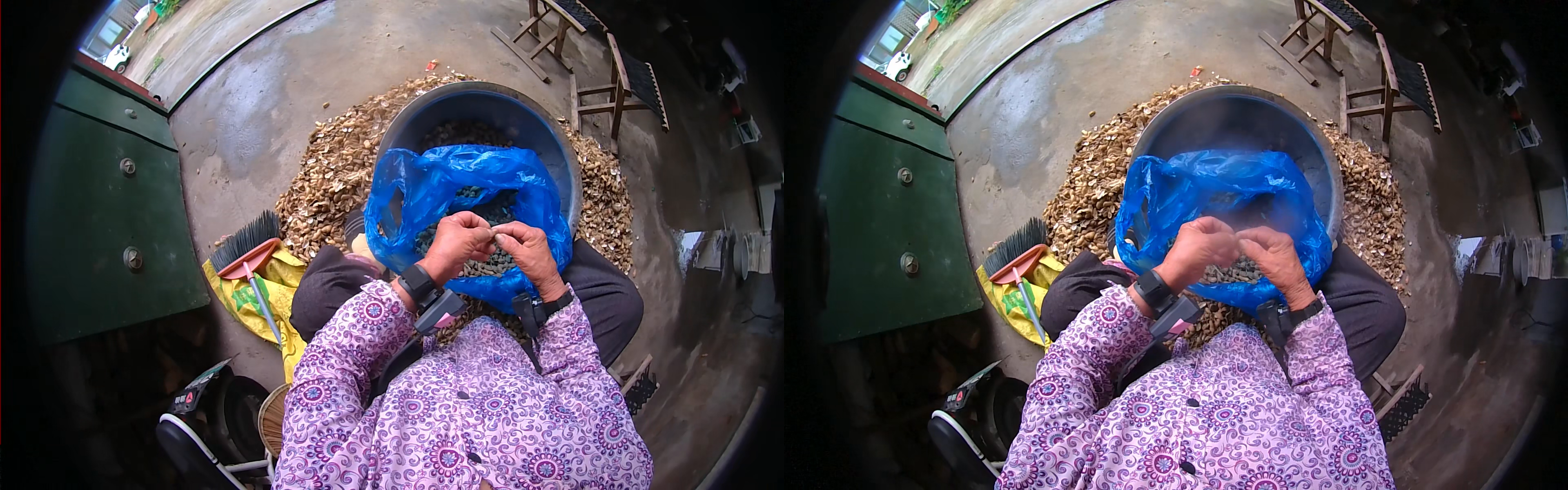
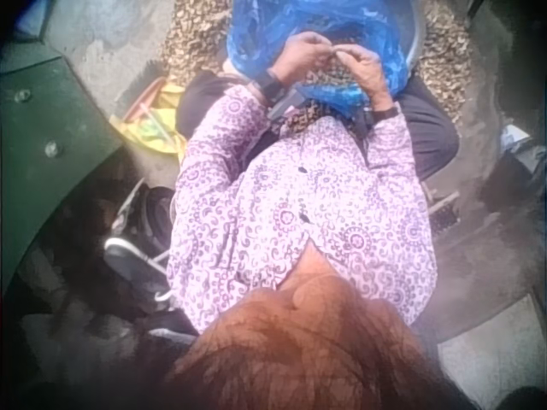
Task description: The person sits on the ground and shells peanuts by hand, placing the kernels into a blue plastic bag inside a metal basin. The shells are discarded onto a pile on the floor.
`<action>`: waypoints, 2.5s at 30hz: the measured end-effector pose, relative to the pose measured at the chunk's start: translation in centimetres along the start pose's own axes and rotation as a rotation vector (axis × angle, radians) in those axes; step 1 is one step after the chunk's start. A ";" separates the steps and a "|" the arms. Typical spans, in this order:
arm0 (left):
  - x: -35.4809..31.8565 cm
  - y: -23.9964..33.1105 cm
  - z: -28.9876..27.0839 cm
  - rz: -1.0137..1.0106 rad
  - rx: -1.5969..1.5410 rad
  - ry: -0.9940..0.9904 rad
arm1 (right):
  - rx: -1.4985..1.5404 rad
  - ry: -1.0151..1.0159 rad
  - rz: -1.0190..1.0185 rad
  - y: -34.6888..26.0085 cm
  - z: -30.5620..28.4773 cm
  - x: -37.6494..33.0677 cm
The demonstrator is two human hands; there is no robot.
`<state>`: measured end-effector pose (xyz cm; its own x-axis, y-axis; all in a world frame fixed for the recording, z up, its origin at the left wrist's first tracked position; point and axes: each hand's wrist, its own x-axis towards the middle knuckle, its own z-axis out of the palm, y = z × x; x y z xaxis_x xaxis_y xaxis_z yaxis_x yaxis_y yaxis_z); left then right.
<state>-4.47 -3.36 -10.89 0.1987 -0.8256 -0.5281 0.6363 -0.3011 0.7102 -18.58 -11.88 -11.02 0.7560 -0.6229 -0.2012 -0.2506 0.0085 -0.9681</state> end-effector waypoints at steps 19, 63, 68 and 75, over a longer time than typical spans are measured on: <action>-0.5 0.0 0.4 0.122 0.445 -0.054 | -0.236 -0.115 -0.133 -0.5 -0.6 -0.2; -1.4 -0.5 0.7 0.217 0.690 0.033 | 0.389 -0.105 0.397 1.9 0.1 -0.8; -0.3 0.7 -0.8 0.114 0.209 0.036 | 1.466 0.154 -0.151 2.8 -7.6 -0.3; -0.5 3.0 -1.1 0.145 0.077 0.102 | 0.759 0.196 0.137 2.7 -5.1 0.1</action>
<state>-1.82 -3.34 -9.06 0.3615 -0.8114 -0.4592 0.5374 -0.2212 0.8138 -22.27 -15.93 -12.90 0.6104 -0.7037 -0.3637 0.2004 0.5814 -0.7885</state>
